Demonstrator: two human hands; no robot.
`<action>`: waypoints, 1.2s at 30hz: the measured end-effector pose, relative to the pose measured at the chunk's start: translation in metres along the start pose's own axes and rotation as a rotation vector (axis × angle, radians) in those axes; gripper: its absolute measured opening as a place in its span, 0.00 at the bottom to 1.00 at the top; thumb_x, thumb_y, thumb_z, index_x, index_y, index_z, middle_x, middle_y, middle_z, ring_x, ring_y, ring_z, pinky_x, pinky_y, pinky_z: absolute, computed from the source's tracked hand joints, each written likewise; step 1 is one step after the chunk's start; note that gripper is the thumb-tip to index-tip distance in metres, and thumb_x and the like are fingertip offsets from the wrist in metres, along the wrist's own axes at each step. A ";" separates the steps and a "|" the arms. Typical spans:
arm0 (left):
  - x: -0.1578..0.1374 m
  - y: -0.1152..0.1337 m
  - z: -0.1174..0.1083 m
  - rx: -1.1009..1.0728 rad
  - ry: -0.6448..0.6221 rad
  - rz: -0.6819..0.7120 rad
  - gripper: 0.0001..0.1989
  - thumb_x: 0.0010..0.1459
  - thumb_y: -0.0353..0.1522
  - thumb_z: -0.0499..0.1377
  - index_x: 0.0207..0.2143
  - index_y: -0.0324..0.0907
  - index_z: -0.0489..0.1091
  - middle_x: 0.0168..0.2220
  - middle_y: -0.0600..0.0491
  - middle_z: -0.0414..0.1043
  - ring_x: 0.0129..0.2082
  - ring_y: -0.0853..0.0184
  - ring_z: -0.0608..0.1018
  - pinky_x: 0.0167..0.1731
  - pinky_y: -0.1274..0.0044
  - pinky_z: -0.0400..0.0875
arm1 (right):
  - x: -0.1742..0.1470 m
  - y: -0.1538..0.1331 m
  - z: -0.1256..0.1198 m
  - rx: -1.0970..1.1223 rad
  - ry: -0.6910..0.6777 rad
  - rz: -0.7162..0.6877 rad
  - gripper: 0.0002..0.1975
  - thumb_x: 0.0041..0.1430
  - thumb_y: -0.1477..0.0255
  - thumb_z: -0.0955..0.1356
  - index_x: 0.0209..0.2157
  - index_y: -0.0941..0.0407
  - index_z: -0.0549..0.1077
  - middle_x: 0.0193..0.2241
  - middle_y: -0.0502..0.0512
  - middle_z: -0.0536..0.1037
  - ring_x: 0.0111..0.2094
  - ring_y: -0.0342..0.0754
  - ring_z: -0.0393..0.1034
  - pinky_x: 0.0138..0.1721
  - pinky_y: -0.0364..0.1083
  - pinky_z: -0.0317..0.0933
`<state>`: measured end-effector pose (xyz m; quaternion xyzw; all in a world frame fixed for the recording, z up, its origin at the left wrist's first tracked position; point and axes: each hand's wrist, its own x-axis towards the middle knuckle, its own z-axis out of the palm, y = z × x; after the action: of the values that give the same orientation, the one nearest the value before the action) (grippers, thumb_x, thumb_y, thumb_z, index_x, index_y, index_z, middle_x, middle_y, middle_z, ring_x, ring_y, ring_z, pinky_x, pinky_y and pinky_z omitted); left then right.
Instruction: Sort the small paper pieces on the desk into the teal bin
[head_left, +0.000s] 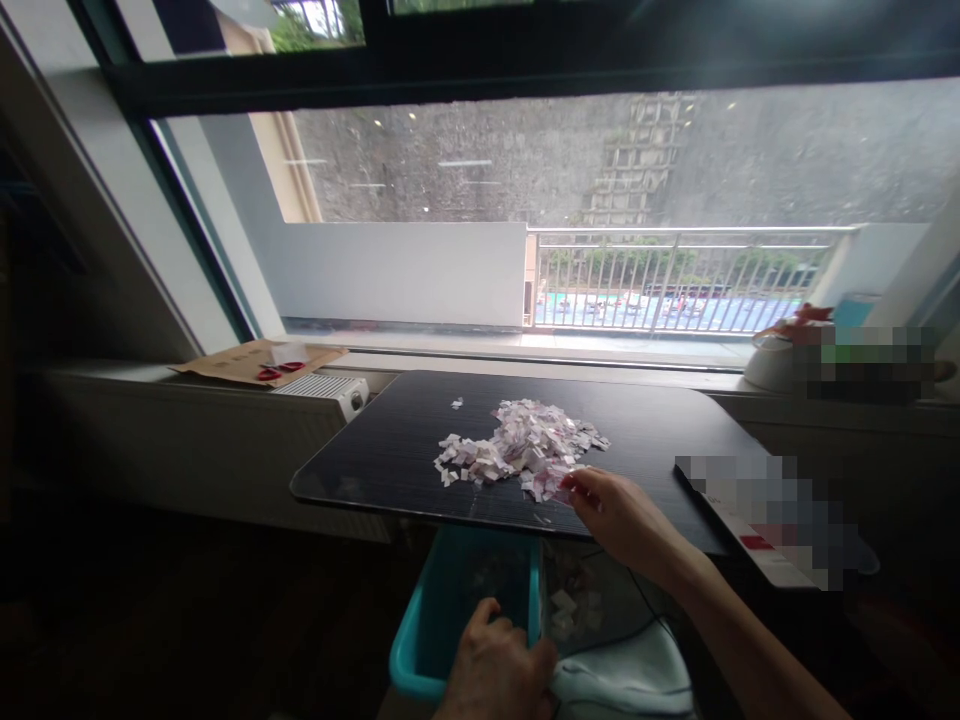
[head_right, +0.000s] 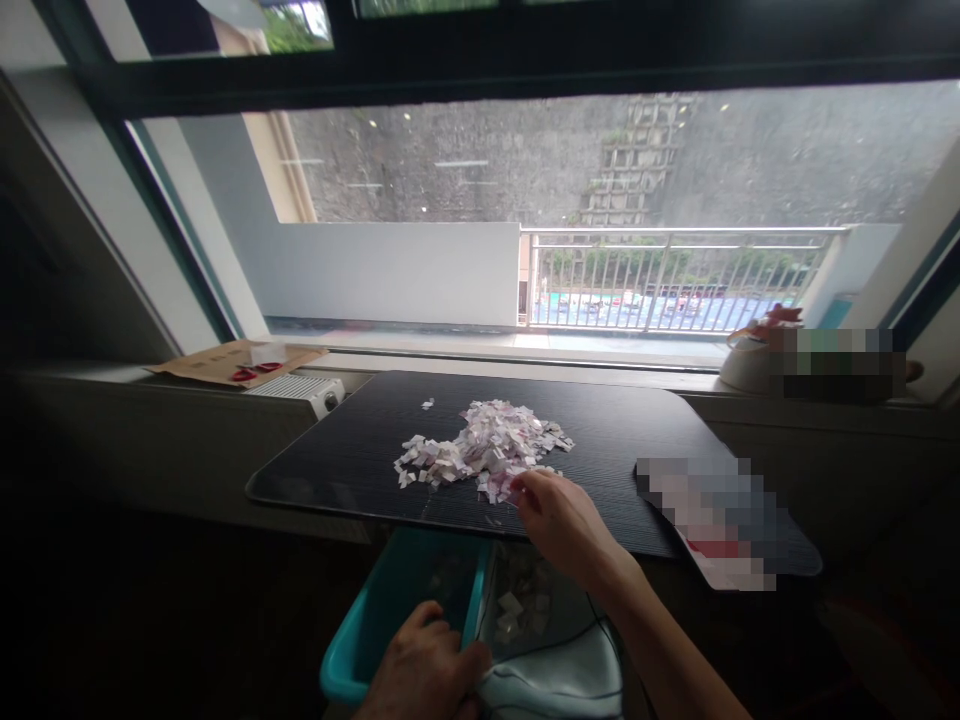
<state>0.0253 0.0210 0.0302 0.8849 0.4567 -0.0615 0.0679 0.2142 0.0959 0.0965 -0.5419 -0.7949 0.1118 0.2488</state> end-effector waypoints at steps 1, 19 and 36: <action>0.000 0.000 0.000 -0.002 -0.017 -0.002 0.11 0.52 0.38 0.60 0.38 0.45 0.73 0.31 0.51 0.77 0.34 0.63 0.77 0.48 0.65 0.63 | 0.000 -0.001 0.000 -0.005 -0.011 -0.007 0.14 0.58 0.72 0.59 0.36 0.55 0.75 0.32 0.54 0.78 0.30 0.46 0.69 0.31 0.41 0.55; 0.002 0.001 -0.002 -0.007 -0.039 -0.001 0.11 0.54 0.38 0.59 0.38 0.44 0.74 0.32 0.48 0.77 0.36 0.61 0.78 0.48 0.63 0.64 | -0.020 0.017 -0.016 -0.044 -0.024 0.107 0.13 0.57 0.71 0.60 0.36 0.54 0.75 0.30 0.53 0.78 0.31 0.48 0.71 0.32 0.43 0.56; 0.000 0.002 -0.009 -0.036 -0.069 -0.005 0.11 0.54 0.36 0.59 0.39 0.43 0.73 0.34 0.47 0.77 0.38 0.61 0.78 0.50 0.63 0.63 | -0.027 0.017 -0.024 -0.066 -0.053 0.117 0.11 0.57 0.72 0.60 0.34 0.54 0.75 0.31 0.52 0.78 0.33 0.49 0.71 0.34 0.44 0.57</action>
<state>0.0270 0.0214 0.0391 0.8796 0.4576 -0.0840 0.0994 0.2478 0.0757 0.1017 -0.5921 -0.7716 0.1139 0.2027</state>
